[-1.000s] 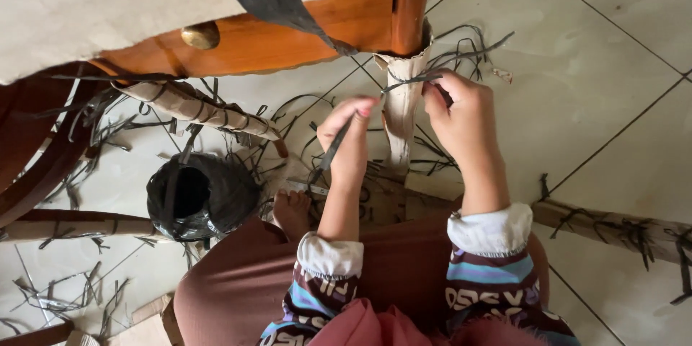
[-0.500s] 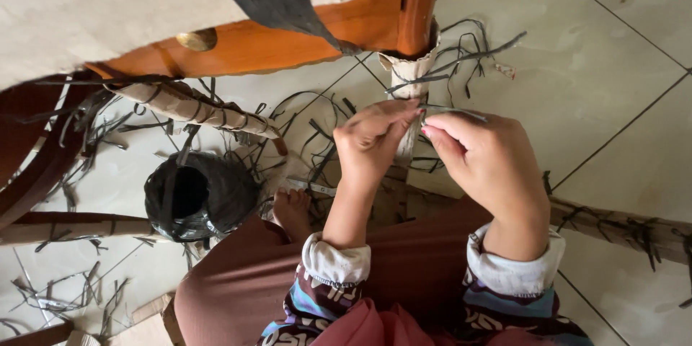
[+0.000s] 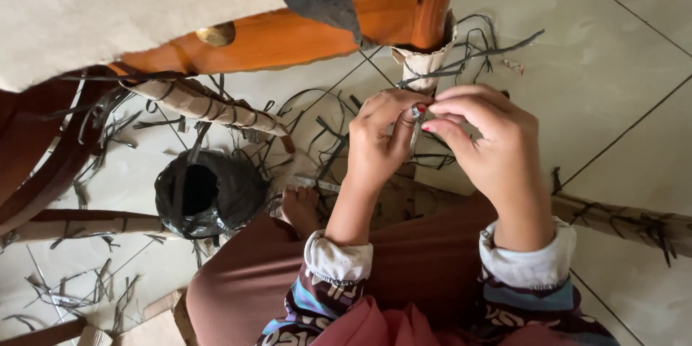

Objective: Wrapping the legs of a wooden chair with protective strips and tying them securely.

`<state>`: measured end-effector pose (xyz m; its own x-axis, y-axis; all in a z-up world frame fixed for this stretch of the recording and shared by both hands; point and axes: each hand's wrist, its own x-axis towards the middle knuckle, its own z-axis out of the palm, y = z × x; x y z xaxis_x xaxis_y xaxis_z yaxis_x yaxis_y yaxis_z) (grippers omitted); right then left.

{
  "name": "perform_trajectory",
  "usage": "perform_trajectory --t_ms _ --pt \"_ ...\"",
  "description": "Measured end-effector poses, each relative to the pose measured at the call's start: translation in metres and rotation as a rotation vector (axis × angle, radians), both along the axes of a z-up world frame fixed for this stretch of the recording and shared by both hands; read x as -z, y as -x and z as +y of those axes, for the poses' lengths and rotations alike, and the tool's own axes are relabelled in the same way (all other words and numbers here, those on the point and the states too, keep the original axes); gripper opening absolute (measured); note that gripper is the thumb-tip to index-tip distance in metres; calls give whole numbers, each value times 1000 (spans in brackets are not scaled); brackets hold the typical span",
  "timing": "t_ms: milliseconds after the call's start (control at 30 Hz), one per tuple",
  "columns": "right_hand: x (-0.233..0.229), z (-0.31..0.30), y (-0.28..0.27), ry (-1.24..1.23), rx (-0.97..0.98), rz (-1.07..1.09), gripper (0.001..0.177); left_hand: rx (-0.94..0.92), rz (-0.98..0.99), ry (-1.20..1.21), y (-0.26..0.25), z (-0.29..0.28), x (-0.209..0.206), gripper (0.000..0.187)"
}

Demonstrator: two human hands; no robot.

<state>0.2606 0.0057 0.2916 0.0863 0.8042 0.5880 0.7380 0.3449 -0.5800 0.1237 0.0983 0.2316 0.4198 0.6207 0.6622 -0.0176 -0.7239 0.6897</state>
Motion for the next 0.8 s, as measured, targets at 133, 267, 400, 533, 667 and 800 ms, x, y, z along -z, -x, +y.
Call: perform_trajectory --t_ms 133,267,400,533,667,800 --pt "29 5 -3 -183 20 40 5 -77 -78 8 -7 1 0 6" --pt "50 14 -5 -336 30 49 15 -218 -100 -60 -7 7 7 13" --pt "64 28 -14 -375 42 -104 20 -275 -23 -156 -6 8 -2 9" --pt "76 36 -19 -347 74 -242 27 -303 -3 -146 -4 6 -7 28" --pt "58 25 -9 -117 142 -385 17 -126 -104 -34 -5 3 6 41" --pt "44 15 -6 56 98 -239 14 -23 -235 142 -5 -6 22 51"
